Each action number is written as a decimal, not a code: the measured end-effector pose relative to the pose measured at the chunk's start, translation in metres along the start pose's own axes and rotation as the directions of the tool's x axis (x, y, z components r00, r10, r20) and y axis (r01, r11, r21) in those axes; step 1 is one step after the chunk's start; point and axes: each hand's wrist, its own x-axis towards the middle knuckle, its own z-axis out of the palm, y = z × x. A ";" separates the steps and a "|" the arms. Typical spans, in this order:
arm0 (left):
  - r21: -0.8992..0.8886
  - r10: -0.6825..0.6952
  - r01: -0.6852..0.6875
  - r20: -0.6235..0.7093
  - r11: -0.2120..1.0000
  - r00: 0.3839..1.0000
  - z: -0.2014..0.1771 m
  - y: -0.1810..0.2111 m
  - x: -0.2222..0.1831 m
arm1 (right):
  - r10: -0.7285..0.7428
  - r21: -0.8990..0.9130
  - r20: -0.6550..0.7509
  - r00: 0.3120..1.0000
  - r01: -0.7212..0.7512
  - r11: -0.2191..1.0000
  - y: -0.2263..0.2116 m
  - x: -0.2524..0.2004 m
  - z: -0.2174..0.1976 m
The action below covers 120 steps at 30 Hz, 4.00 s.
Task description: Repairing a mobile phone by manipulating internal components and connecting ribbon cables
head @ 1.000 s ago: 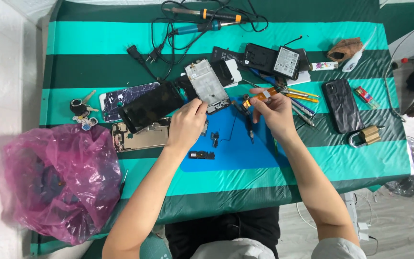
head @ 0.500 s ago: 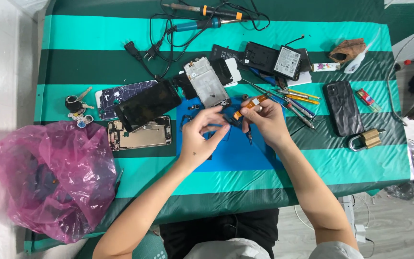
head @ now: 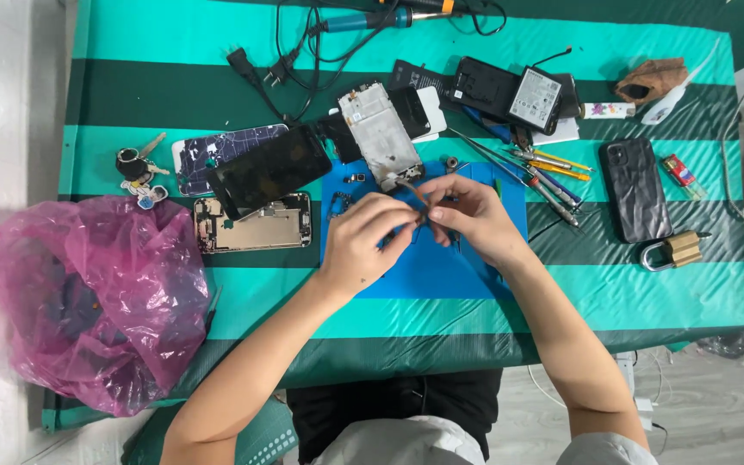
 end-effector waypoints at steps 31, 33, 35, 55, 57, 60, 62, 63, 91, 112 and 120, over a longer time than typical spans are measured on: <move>0.630 -0.099 0.013 0.101 0.776 0.990 -0.023 -0.049 -0.011 | -0.401 -0.842 0.054 0.914 0.257 0.474 -0.043 0.000 0.025; 0.630 -0.117 0.031 0.095 0.776 0.989 -0.024 -0.051 -0.012 | -0.364 -0.847 0.182 0.913 0.334 0.413 -0.042 -0.001 0.022; 0.627 -0.125 0.037 0.096 0.778 0.988 -0.027 -0.051 -0.010 | -0.358 -0.859 0.177 0.917 0.321 0.398 -0.042 -0.001 0.022; 0.644 -0.146 0.073 0.060 0.762 0.987 -0.018 -0.078 -0.020 | -0.447 -0.995 0.067 0.892 0.093 0.036 -0.032 0.070 0.000; 0.636 -0.165 0.088 0.064 0.767 0.984 -0.019 -0.078 -0.020 | -0.347 -0.989 -0.085 0.934 -0.037 0.141 -0.036 0.078 0.012; 0.622 -0.167 0.082 0.079 0.778 0.983 -0.020 -0.078 -0.018 | -0.314 -0.954 -0.218 0.924 -0.134 0.268 -0.036 0.087 0.011; 0.617 -0.168 0.082 0.082 0.783 0.982 -0.020 -0.079 -0.020 | -0.272 -0.912 -0.285 0.919 -0.172 0.373 -0.020 0.094 -0.008; 0.614 -0.167 0.080 0.085 0.785 0.982 -0.021 -0.080 -0.020 | -0.225 -0.857 -0.343 0.912 -0.206 0.473 -0.012 0.098 -0.017; 0.576 -0.221 0.191 -0.018 0.795 0.975 -0.023 -0.059 -0.007 | -0.004 -0.774 -0.459 0.888 -0.398 0.493 -0.025 0.118 0.001; 0.693 -0.224 0.090 0.106 0.715 0.969 -0.025 -0.063 -0.010 | -0.119 -0.647 -0.540 0.833 -0.321 0.692 -0.089 0.105 0.011; 0.701 -0.209 0.087 0.089 0.707 0.974 -0.026 -0.063 -0.009 | -0.685 -0.986 -0.077 0.725 0.045 0.158 -0.138 0.070 -0.029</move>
